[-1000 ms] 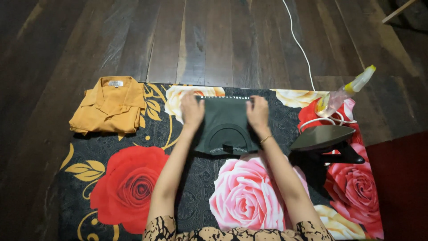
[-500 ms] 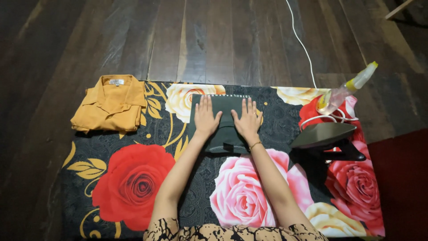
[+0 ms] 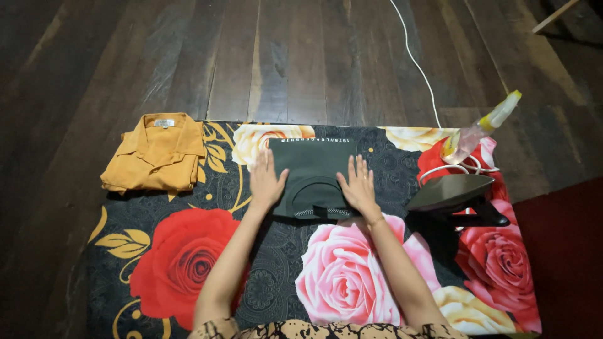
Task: Ironing and smoothing out shirts on a floral mat placed on the floor
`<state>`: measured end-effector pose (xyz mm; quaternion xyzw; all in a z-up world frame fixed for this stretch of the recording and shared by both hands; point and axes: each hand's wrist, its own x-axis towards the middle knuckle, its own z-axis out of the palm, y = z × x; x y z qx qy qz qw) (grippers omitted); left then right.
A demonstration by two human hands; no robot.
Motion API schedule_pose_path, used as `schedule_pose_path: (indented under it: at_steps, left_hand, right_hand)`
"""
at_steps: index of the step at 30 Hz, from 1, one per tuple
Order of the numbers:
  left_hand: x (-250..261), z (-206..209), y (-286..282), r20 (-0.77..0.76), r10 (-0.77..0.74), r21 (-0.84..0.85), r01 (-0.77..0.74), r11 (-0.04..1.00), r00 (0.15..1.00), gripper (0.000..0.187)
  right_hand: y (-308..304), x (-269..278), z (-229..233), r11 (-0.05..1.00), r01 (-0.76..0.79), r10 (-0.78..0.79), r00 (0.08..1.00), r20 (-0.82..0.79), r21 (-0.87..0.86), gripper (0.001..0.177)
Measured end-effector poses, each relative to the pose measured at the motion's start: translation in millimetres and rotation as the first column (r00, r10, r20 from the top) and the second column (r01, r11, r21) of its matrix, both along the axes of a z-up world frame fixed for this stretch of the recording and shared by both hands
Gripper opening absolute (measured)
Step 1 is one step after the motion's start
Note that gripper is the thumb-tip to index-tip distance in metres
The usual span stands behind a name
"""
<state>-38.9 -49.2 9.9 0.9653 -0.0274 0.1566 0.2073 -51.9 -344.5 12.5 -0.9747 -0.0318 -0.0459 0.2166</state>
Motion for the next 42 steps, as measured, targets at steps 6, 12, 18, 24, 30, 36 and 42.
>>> schedule_pose_path:
  at_steps: [6, 12, 18, 24, 30, 36, 42]
  left_hand:
    - [-53.0, -8.4, 30.7, 0.055, -0.087, 0.061, 0.084, 0.995, 0.995, 0.085]
    - [-112.1, 12.4, 33.2, -0.031, -0.209, 0.073, 0.211, 0.975, 0.977, 0.092]
    - [-144.1, 47.0, 9.5, -0.097, -0.296, 0.065, 0.303, 0.951, 0.950, 0.107]
    - [-135.1, 59.8, -9.3, -0.106, -0.289, 0.044, 0.295, 0.954, 0.951, 0.106]
    - [-131.2, 65.5, -36.4, -0.023, -0.475, 0.030, 0.475, 0.879, 0.880, 0.101]
    - [-135.8, 69.0, -84.7, -0.053, -0.609, 0.009, 0.610, 0.793, 0.792, 0.091]
    - [-148.9, 48.9, -81.7, -0.066, -0.696, 0.073, 0.699, 0.712, 0.715, 0.071]
  right_hand:
    - [-25.7, -90.1, 24.1, 0.987, -0.136, 0.131, 0.989, -0.064, -0.083, 0.081]
    - [-116.9, -163.5, 55.5, 0.844, -0.517, 0.537, 0.800, -0.269, 0.145, 0.069]
    - [-270.0, -217.7, 39.1, 0.856, 0.492, -0.413, 0.836, -0.362, 0.160, 0.042]
    - [-319.8, -204.8, -20.3, 0.647, 0.476, -0.607, 0.794, 0.025, 0.596, 0.062]
    - [-301.8, -157.0, -13.1, 0.620, 0.088, -0.386, 0.900, 0.205, 0.779, 0.047]
    - [-268.7, -158.0, 14.0, 0.678, 0.134, -0.379, 0.906, 0.187, 0.723, 0.036]
    - [-249.6, -152.2, 15.0, 0.237, -0.032, -0.409, 0.903, 0.129, 0.971, 0.037]
